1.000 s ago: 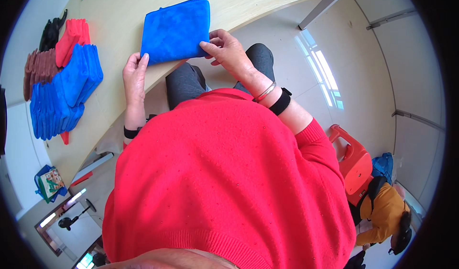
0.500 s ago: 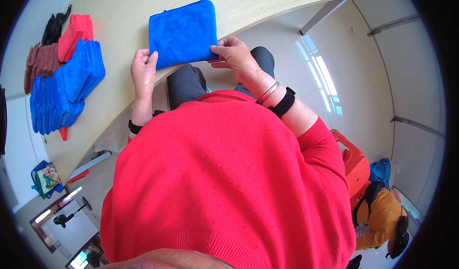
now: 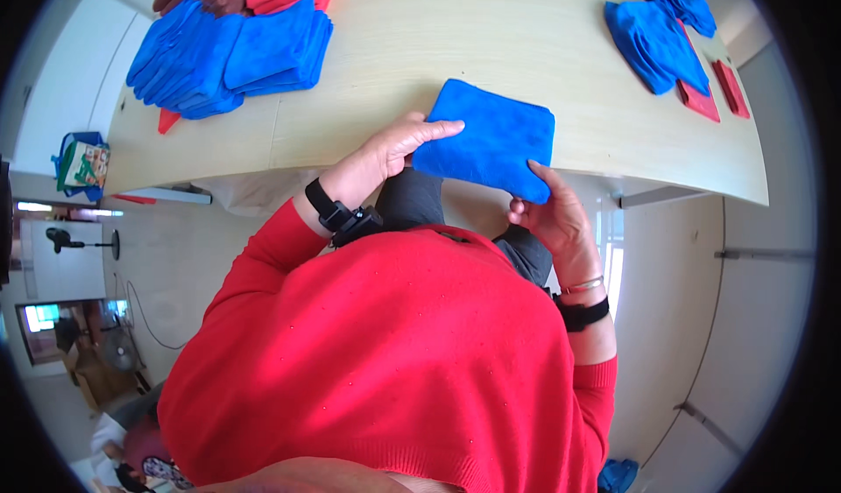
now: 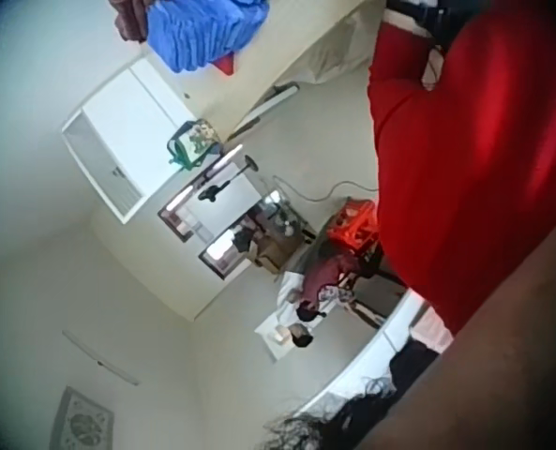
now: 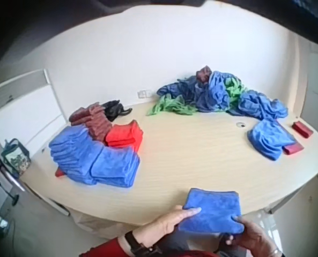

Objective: Folding pieces of blue fabric at a table and stacking them.

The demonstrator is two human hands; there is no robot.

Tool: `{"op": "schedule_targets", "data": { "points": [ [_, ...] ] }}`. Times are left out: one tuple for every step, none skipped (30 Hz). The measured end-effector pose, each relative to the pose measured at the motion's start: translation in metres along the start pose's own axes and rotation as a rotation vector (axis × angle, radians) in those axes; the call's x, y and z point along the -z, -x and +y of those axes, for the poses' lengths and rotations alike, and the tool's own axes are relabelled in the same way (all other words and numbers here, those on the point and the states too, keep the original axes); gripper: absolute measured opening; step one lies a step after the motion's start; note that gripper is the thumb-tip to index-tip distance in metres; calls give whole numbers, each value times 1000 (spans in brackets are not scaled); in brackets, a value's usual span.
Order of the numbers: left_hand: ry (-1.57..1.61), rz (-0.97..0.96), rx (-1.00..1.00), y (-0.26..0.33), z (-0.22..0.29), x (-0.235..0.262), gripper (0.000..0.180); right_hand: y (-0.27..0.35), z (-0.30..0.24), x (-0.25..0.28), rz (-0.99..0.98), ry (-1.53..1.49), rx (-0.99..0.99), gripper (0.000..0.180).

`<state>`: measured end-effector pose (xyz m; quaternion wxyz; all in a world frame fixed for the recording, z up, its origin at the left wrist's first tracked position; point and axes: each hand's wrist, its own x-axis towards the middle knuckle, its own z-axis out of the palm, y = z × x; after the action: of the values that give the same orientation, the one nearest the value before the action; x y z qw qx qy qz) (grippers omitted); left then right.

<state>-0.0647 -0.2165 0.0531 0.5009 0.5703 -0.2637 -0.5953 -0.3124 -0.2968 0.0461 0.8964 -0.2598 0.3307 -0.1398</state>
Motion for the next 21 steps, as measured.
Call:
{"op": "schedule_targets", "data": {
  "points": [
    [130, -40, 113, 8, 3, 1, 45, 5, -5, -7, -29, 24, -15, 30],
    [261, -82, 225, 14, 5, 5, 44, 8, -11, -16, -58, 47, -30, 31],
    [261, -76, 214, 15, 9, 11, 44, 8, -19, -26, -68, 55, -28, 31],
    [306, -85, 159, 16, 14, 20, 41, 5, -27, -39, -35, 144, -28, 30],
    [352, -94, 105, 19, 18, 31, 38, 1, -35, -53, -1, 233, -28, 30],
    [398, -102, 52, 22, 22, 42, 35, -5, -40, -65, 34, 321, -30, 30],
    [360, -100, 10, 26, 34, 54, 33, -13, -47, -80, -11, 380, -3, 30],
    [321, -105, -28, 29, 51, 66, 30, -24, -53, -94, -50, 434, 26, 30],
    [278, -64, -79, 33, 69, 78, 28, -35, -60, -111, -80, 483, 82, 30],
    [233, -23, -129, 35, 86, 93, 27, -48, -67, -130, -111, 529, 139, 29],
    [128, 67, -263, 34, 98, 119, 25, -62, -73, -152, -190, 579, 165, 30],
    [20, 147, -395, 33, 112, 143, 24, -75, -79, -174, -262, 628, 195, 31],
    [-15, 153, -414, 38, 132, 161, 26, -90, -81, -194, -277, 701, 266, 33],
    [-50, 158, -433, 44, 147, 177, 29, -105, -80, -213, -289, 773, 336, 35],
    [-133, 323, -512, 49, 159, 182, 30, -121, -78, -227, -291, 794, 365, 38],
    [-219, 504, -591, 57, 166, 192, 31, -140, -72, -241, -309, 815, 388, 41],
    [-220, 504, -589, 63, 170, 211, 31, -156, -63, -256, -351, 802, 411, 43],
    [-300, 594, -607, 70, 176, 232, 31, -170, -53, -270, -400, 788, 437, 45],
    [-381, 684, -624, 74, 176, 249, 31, -182, -42, -282, -439, 761, 433, 47],
    [-373, 658, -621, 59, 169, 257, 31, -200, -36, -283, -446, 740, 430, 49],
    [-446, 788, -575, 51, 160, 265, 30, -215, -29, -285, -437, 741, 436, 49]
  ]
}}
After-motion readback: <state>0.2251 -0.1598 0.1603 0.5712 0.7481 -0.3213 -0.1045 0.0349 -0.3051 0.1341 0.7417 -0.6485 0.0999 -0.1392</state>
